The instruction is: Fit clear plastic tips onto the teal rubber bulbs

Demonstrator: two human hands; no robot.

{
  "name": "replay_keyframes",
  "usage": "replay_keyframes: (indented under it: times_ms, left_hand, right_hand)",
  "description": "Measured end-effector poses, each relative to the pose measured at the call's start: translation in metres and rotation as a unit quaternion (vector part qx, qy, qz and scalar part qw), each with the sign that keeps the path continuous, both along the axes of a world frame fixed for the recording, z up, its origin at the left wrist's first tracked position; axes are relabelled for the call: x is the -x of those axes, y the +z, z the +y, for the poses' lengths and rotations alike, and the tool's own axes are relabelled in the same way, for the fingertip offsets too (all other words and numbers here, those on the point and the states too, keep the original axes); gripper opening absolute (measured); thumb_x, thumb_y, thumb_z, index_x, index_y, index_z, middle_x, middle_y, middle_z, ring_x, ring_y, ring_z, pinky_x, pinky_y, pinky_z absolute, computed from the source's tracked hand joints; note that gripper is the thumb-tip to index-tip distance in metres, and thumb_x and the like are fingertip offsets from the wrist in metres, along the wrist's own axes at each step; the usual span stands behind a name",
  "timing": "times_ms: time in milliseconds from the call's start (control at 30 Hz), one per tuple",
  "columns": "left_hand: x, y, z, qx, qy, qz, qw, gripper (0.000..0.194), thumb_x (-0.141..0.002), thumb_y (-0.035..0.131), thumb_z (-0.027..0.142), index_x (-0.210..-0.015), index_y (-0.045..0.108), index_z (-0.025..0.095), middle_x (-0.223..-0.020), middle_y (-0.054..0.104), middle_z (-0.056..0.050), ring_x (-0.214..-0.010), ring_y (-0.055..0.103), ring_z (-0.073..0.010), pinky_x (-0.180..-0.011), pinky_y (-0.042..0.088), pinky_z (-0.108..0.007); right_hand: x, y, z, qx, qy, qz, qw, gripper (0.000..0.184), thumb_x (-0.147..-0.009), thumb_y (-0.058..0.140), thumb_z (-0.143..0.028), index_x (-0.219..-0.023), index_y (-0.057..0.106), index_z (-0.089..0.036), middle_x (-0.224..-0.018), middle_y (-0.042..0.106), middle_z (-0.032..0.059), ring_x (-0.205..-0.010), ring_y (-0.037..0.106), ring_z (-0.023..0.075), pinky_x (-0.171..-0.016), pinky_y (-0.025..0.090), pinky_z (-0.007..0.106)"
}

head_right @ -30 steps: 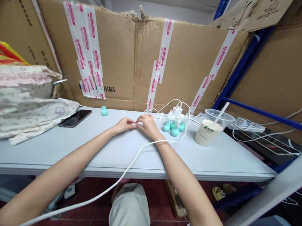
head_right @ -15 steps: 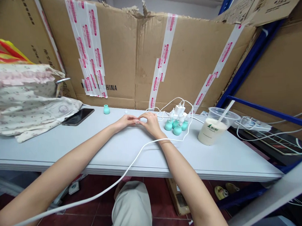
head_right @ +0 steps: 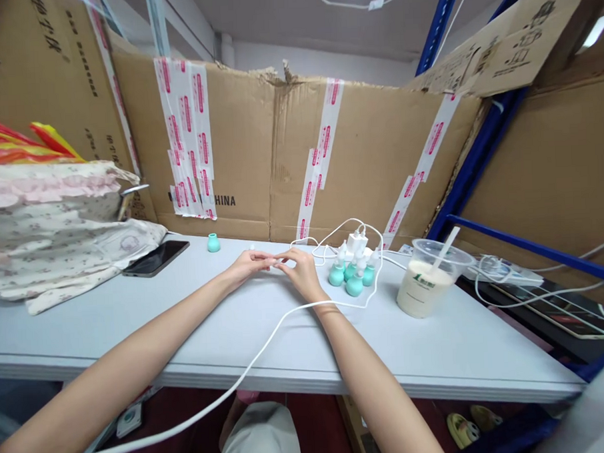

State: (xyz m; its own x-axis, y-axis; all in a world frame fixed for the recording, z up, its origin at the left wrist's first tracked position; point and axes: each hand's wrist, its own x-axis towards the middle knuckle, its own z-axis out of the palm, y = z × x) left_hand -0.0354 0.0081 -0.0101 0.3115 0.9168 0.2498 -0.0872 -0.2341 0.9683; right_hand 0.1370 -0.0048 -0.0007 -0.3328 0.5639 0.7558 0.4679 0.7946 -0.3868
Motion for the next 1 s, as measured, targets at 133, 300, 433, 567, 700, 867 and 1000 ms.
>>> replay_keyframes:
  times_ms: [133, 300, 433, 567, 700, 867, 1000]
  left_hand:
    - [0.0, 0.001, -0.001, -0.017, 0.009, 0.008, 1.0, 0.032, -0.059, 0.074, 0.034, -0.081, 0.07, 0.011, -0.077, 0.068, -0.008, -0.069, 0.056, -0.0127, -0.069, 0.043, -0.026]
    - [-0.003, 0.0, 0.001, -0.015, 0.026, -0.009, 1.0, 0.036, -0.056, 0.076, 0.035, -0.082, 0.068, 0.011, -0.07, 0.065, -0.005, -0.06, 0.053, -0.0102, -0.064, 0.042, -0.025]
    - [-0.004, -0.003, 0.004, 0.013, -0.031, -0.08, 0.996, 0.039, -0.062, 0.07, 0.042, -0.082, 0.066, 0.01, -0.074, 0.064, -0.005, -0.063, 0.054, -0.0097, -0.068, 0.042, -0.026]
    - [-0.002, -0.005, 0.006, 0.019, -0.038, -0.075, 0.996, 0.04, -0.061, 0.072, 0.041, -0.084, 0.065, 0.01, -0.07, 0.062, -0.004, -0.059, 0.052, -0.0087, -0.065, 0.041, -0.025]
    - [-0.001, 0.0, 0.002, -0.017, 0.0, -0.038, 0.999, 0.035, -0.059, 0.074, 0.037, -0.082, 0.066, 0.01, -0.067, 0.063, -0.003, -0.06, 0.053, -0.0097, -0.065, 0.041, -0.025]
    - [-0.002, 0.007, 0.001, -0.017, 0.021, -0.05, 0.998, 0.034, -0.059, 0.073, 0.037, -0.079, 0.067, 0.009, -0.067, 0.065, -0.006, -0.06, 0.055, -0.0111, -0.065, 0.043, -0.025]
    - [0.009, 0.008, 0.015, 0.012, 0.091, -0.177, 0.98, 0.039, -0.054, 0.076, 0.039, -0.078, 0.067, 0.008, -0.069, 0.066, -0.007, -0.063, 0.056, -0.0105, -0.068, 0.043, -0.025]
  right_hand:
    - [0.0, 0.0, -0.001, -0.006, 0.008, 0.014, 1.0, 0.016, -0.076, 0.061, -0.034, -0.085, 0.07, -0.023, -0.076, 0.065, 0.0037, -0.069, 0.059, 0.0168, -0.068, 0.045, 0.03]
    - [0.001, 0.001, -0.002, 0.002, 0.015, 0.033, 0.999, 0.016, -0.076, 0.06, -0.034, -0.083, 0.069, -0.022, -0.077, 0.065, 0.0041, -0.067, 0.059, 0.0161, -0.067, 0.045, 0.029]
    - [0.004, 0.003, -0.004, -0.005, 0.0, 0.052, 0.999, 0.017, -0.078, 0.058, -0.032, -0.084, 0.068, -0.019, -0.078, 0.065, 0.0049, -0.069, 0.058, 0.0156, -0.069, 0.044, 0.029]
    - [0.006, 0.001, -0.006, -0.003, -0.004, 0.045, 0.999, 0.016, -0.078, 0.058, -0.031, -0.082, 0.068, -0.019, -0.076, 0.064, 0.0047, -0.07, 0.057, 0.0157, -0.069, 0.044, 0.029]
    - [0.007, -0.001, -0.006, -0.004, -0.011, 0.041, 0.999, 0.016, -0.076, 0.061, -0.033, -0.082, 0.068, -0.02, -0.076, 0.063, 0.0044, -0.071, 0.058, 0.0164, -0.069, 0.044, 0.029]
    - [0.009, 0.0, -0.004, 0.007, -0.009, 0.063, 0.998, 0.034, -0.075, 0.061, -0.033, -0.107, 0.059, -0.022, -0.092, 0.064, 0.0051, -0.079, 0.058, 0.0167, -0.075, 0.045, 0.031]
    - [0.008, -0.005, 0.004, 0.033, -0.028, 0.049, 0.998, 0.036, -0.076, 0.057, -0.034, -0.11, 0.056, -0.023, -0.107, 0.057, 0.007, -0.094, 0.053, 0.0184, -0.075, 0.045, 0.031]
